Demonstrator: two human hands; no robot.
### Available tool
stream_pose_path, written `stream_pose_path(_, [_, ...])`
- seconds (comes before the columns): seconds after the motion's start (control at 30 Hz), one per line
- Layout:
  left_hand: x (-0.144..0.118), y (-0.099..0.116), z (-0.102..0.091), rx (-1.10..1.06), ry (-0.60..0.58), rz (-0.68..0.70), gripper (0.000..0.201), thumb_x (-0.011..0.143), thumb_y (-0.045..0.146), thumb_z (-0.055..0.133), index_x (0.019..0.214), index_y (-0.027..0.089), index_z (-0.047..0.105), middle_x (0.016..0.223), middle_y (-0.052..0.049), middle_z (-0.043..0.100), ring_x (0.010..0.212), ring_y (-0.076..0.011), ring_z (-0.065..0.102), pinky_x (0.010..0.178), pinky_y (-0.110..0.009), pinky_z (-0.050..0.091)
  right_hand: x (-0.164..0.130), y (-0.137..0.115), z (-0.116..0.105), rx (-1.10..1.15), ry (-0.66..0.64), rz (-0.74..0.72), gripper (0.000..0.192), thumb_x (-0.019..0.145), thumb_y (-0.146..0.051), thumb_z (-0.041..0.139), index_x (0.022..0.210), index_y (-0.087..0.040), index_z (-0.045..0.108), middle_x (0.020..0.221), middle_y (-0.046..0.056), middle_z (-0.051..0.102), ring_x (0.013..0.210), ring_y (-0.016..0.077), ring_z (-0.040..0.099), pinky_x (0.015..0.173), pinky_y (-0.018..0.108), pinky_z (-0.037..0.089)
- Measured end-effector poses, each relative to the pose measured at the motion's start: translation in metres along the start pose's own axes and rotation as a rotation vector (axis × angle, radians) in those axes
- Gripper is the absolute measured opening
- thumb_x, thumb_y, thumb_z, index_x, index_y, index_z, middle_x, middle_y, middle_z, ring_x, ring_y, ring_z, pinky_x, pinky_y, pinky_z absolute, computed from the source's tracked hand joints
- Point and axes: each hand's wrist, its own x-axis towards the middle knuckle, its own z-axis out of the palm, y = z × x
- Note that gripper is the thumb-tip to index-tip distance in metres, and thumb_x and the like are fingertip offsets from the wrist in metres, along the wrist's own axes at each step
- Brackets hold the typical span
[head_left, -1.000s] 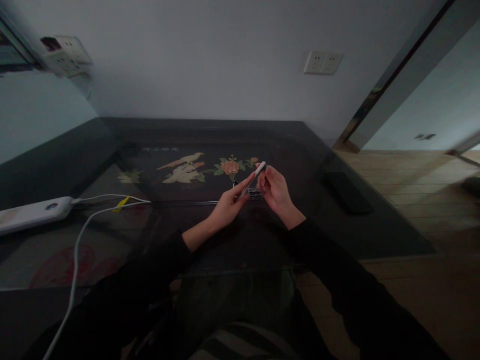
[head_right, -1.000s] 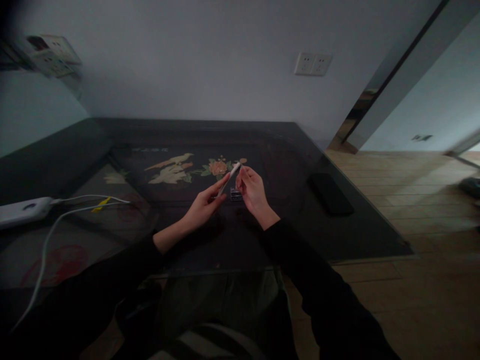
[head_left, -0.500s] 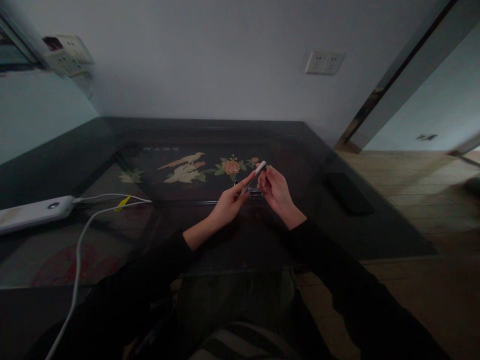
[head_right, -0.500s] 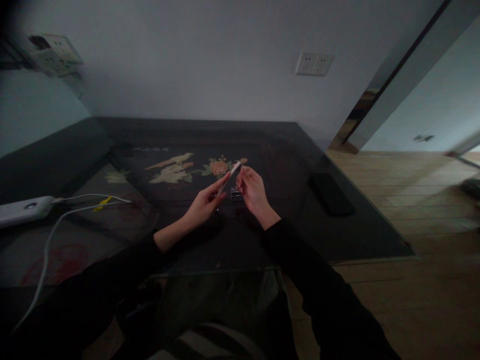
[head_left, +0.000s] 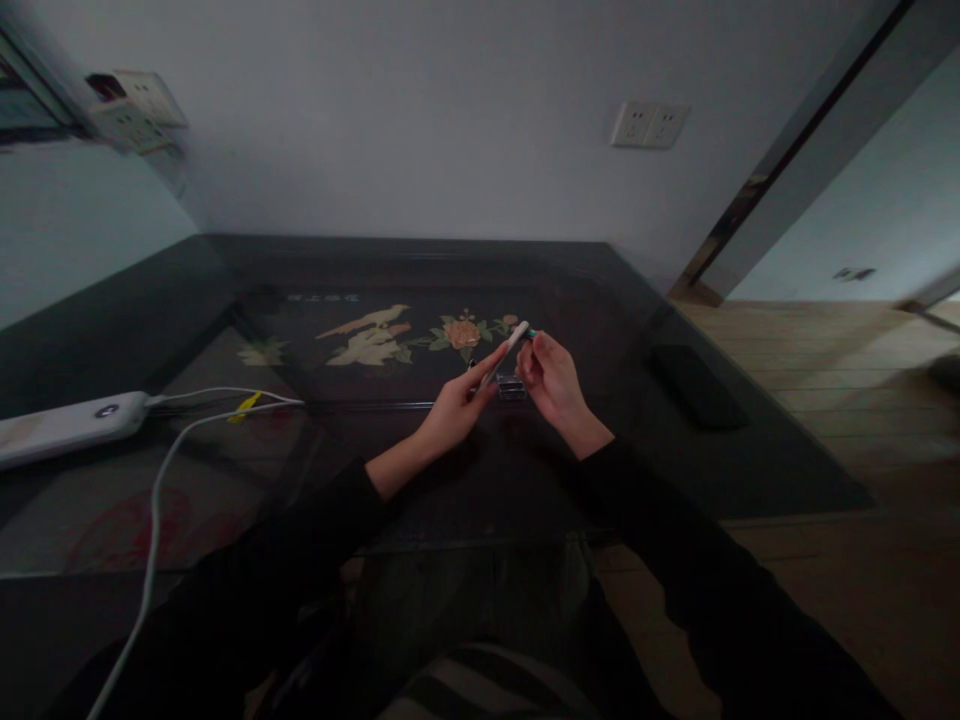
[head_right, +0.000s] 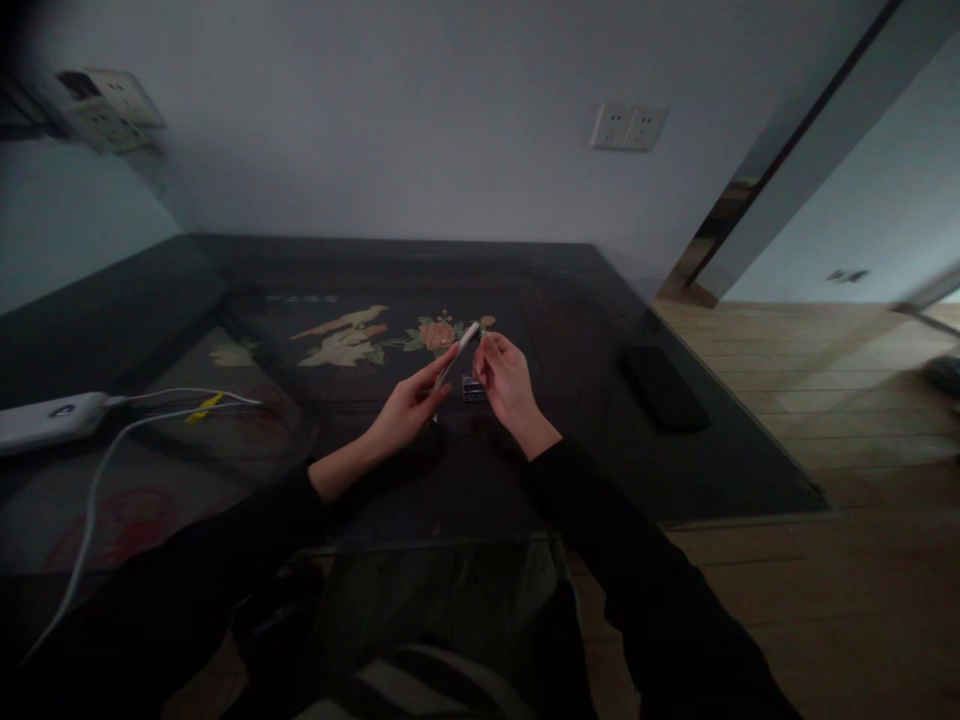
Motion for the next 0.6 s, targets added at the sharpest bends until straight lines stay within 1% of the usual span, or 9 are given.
stream_pose_path(0.07, [-0.0014, 0.0038, 0.0024, -0.023, -0.010, 0.006, 0.056, 0.093, 0.020, 0.053, 0.148, 0.022, 0.043, 0.149, -0.009, 0.050, 0.129, -0.0268, 0.055, 0.108, -0.045, 0.046, 0.0005, 0.0008, -0.0005, 0.027, 0.008, 0.008, 0.039, 0.071, -0.058, 0.076, 0.074, -0.023, 0.062, 0.052, -0.008, 0.044, 0.045, 0.0079, 0.032, 0.044, 0.027, 0.024])
stream_pose_path(0.17, [-0.0032, 0.0090, 0.0053, -0.052, -0.026, 0.020, 0.056, 0.093, 0.020, 0.054, 0.148, 0.022, 0.044, 0.146, -0.009, 0.054, 0.124, -0.0272, 0.059, 0.106, -0.044, 0.049, 0.0013, 0.0017, -0.0015, 0.060, 0.002, 0.018, 0.041, 0.070, -0.058, 0.077, 0.088, -0.022, 0.069, 0.053, -0.008, 0.046, 0.046, 0.0072, 0.034, 0.044, 0.026, 0.023])
stream_pose_path(0.27, [-0.0032, 0.0109, 0.0058, -0.065, -0.027, 0.029, 0.056, 0.093, 0.021, 0.054, 0.148, 0.021, 0.044, 0.146, -0.010, 0.055, 0.122, -0.0271, 0.060, 0.104, -0.043, 0.050, 0.0018, 0.0022, -0.0026, 0.074, -0.008, 0.022, 0.043, 0.071, -0.058, 0.077, 0.092, -0.021, 0.069, 0.053, -0.008, 0.047, 0.046, 0.0066, 0.036, 0.043, 0.024, 0.024])
stream_pose_path(0.33, [-0.0023, 0.0099, 0.0048, -0.060, -0.025, 0.028, 0.055, 0.093, 0.020, 0.054, 0.147, 0.020, 0.045, 0.149, -0.009, 0.051, 0.123, -0.0269, 0.059, 0.105, -0.043, 0.049, 0.0020, 0.0026, -0.0031, 0.085, -0.011, 0.028, 0.043, 0.070, -0.057, 0.078, 0.092, -0.021, 0.070, 0.053, -0.008, 0.047, 0.045, 0.0064, 0.035, 0.043, 0.024, 0.024])
stream_pose_path(0.47, [0.0003, 0.0057, 0.0020, -0.039, -0.019, 0.005, 0.055, 0.093, 0.020, 0.053, 0.148, 0.020, 0.045, 0.153, -0.009, 0.045, 0.129, -0.0256, 0.055, 0.108, -0.041, 0.046, 0.0021, 0.0038, -0.0030, 0.097, -0.020, 0.018, 0.039, 0.072, -0.055, 0.078, 0.088, -0.021, 0.068, 0.053, -0.008, 0.046, 0.044, 0.0063, 0.033, 0.043, 0.024, 0.025])
stream_pose_path(0.53, [0.0012, 0.0038, 0.0009, -0.031, -0.016, -0.006, 0.056, 0.093, 0.020, 0.052, 0.148, 0.020, 0.043, 0.154, -0.009, 0.044, 0.132, -0.0253, 0.052, 0.108, -0.039, 0.045, 0.0020, 0.0039, -0.0026, 0.094, -0.026, 0.003, 0.036, 0.074, -0.055, 0.077, 0.078, -0.021, 0.065, 0.052, -0.008, 0.046, 0.044, 0.0063, 0.034, 0.043, 0.024, 0.025])
stream_pose_path(0.6, [0.0018, 0.0022, 0.0000, -0.022, -0.009, -0.007, 0.056, 0.093, 0.019, 0.051, 0.149, 0.019, 0.043, 0.154, -0.009, 0.043, 0.135, -0.0252, 0.049, 0.107, -0.038, 0.045, 0.0017, 0.0035, -0.0022, 0.082, -0.039, -0.013, 0.039, 0.075, -0.056, 0.075, 0.068, -0.021, 0.059, 0.051, -0.007, 0.046, 0.044, 0.0062, 0.034, 0.044, 0.025, 0.026])
